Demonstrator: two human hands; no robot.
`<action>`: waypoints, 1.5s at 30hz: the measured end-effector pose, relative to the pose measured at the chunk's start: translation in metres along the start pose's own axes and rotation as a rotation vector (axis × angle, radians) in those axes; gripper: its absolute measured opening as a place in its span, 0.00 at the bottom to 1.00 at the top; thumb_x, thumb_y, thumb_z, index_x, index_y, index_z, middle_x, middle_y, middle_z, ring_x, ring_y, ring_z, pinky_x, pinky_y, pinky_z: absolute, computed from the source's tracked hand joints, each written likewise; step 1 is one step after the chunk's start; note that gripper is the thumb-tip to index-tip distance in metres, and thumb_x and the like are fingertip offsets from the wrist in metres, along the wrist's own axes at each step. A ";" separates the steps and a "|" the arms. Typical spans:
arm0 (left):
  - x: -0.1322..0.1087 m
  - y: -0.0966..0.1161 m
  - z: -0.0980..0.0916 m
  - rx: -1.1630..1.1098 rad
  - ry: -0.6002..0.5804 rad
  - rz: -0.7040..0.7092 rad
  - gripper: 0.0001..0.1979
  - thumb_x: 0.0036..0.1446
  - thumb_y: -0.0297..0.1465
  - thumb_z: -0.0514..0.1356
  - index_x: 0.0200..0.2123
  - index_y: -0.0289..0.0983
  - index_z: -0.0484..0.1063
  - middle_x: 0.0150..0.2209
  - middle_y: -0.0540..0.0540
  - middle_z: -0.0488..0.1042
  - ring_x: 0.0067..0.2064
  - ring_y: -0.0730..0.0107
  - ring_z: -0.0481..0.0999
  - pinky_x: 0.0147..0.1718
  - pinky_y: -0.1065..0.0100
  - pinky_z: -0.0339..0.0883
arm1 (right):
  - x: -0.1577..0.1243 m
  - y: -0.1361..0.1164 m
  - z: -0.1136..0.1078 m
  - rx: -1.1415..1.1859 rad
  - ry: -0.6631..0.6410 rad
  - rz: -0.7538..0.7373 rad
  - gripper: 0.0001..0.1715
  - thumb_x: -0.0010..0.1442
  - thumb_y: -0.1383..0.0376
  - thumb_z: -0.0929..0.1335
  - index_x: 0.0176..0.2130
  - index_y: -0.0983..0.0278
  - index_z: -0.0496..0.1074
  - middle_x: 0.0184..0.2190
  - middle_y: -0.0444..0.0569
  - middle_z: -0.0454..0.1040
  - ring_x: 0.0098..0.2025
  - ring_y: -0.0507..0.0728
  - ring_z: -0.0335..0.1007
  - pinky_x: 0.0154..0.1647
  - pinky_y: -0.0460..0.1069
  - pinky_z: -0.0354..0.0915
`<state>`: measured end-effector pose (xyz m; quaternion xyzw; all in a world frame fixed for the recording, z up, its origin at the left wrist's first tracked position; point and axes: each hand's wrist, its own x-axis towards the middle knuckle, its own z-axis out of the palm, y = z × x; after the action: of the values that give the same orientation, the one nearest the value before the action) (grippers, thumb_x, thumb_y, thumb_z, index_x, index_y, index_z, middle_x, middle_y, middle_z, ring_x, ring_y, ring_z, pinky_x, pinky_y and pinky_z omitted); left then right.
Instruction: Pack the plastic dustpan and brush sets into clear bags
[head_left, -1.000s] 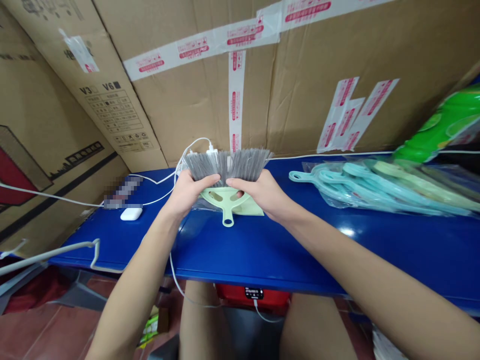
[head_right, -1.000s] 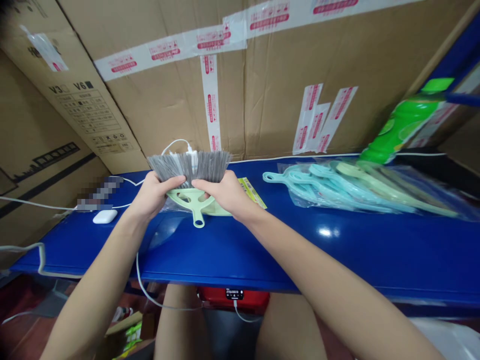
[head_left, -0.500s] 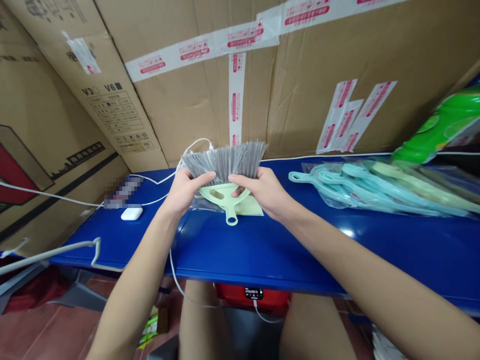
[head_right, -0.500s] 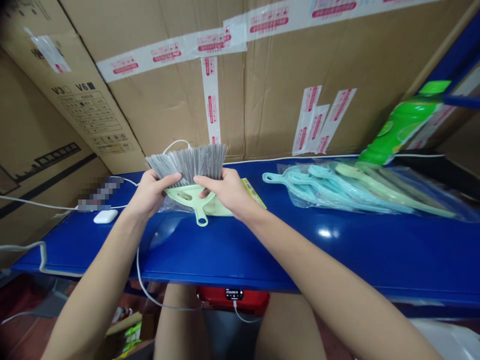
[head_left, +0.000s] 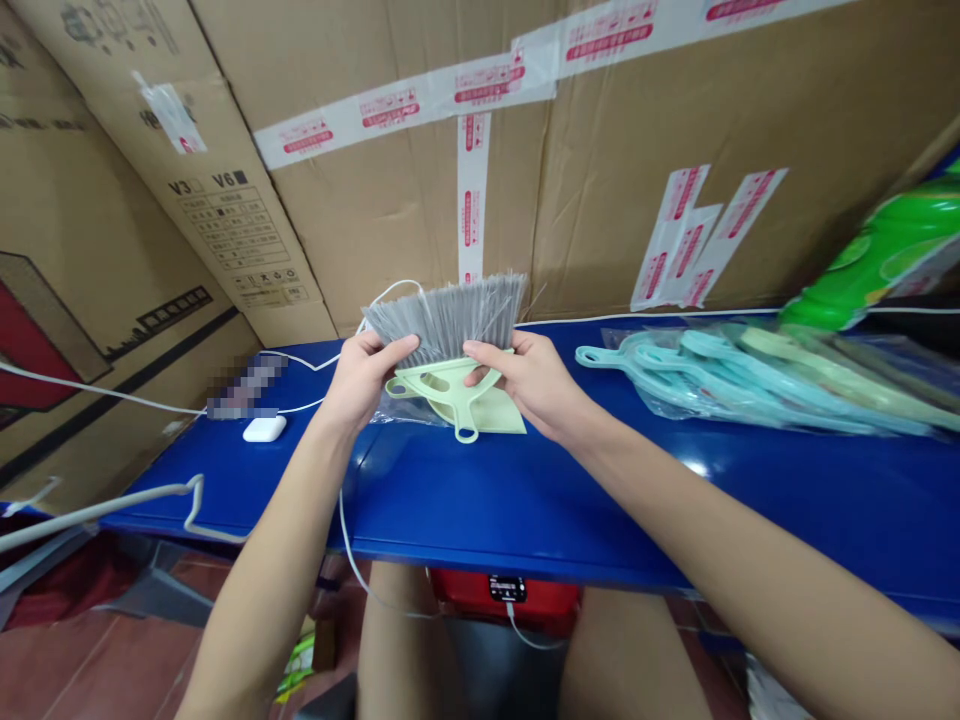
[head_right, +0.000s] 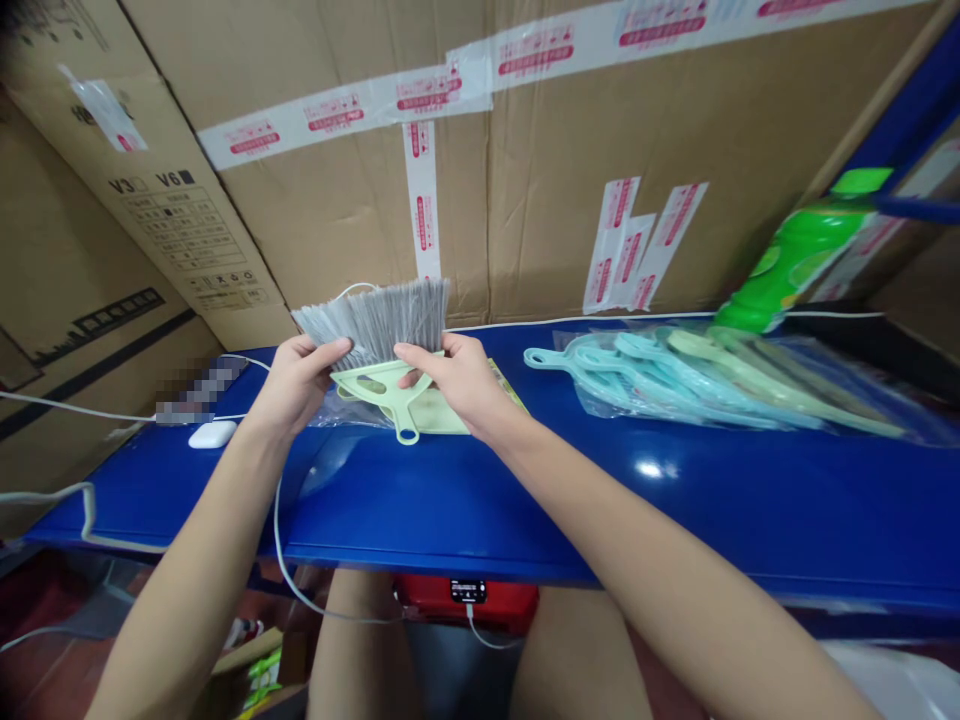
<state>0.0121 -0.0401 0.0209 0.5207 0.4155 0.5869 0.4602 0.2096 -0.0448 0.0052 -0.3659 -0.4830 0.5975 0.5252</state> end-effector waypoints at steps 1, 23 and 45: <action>0.001 0.000 -0.001 -0.001 0.008 0.004 0.23 0.33 0.41 0.83 0.23 0.33 0.78 0.22 0.50 0.75 0.24 0.79 0.69 0.25 0.74 0.62 | 0.000 -0.001 0.001 0.014 0.012 -0.004 0.40 0.30 0.45 0.86 0.33 0.65 0.74 0.26 0.43 0.76 0.29 0.51 0.73 0.37 0.50 0.70; 0.006 0.005 -0.002 -0.052 0.068 0.022 0.21 0.31 0.37 0.80 0.17 0.35 0.71 0.21 0.53 0.66 0.24 0.82 0.66 0.21 0.78 0.61 | 0.003 0.000 -0.002 0.188 0.034 -0.082 0.35 0.35 0.51 0.85 0.35 0.65 0.73 0.30 0.41 0.75 0.28 0.48 0.73 0.35 0.49 0.75; 0.008 0.009 -0.010 -0.117 0.143 -0.011 0.18 0.37 0.34 0.78 0.25 0.36 0.73 0.29 0.51 0.76 0.26 0.82 0.72 0.22 0.78 0.62 | 0.009 0.002 -0.008 0.276 0.048 -0.147 0.33 0.40 0.53 0.86 0.37 0.62 0.71 0.33 0.40 0.74 0.32 0.47 0.72 0.41 0.48 0.76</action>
<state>0.0006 -0.0349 0.0306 0.4475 0.4152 0.6432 0.4622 0.2150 -0.0343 0.0021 -0.2683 -0.4092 0.6092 0.6241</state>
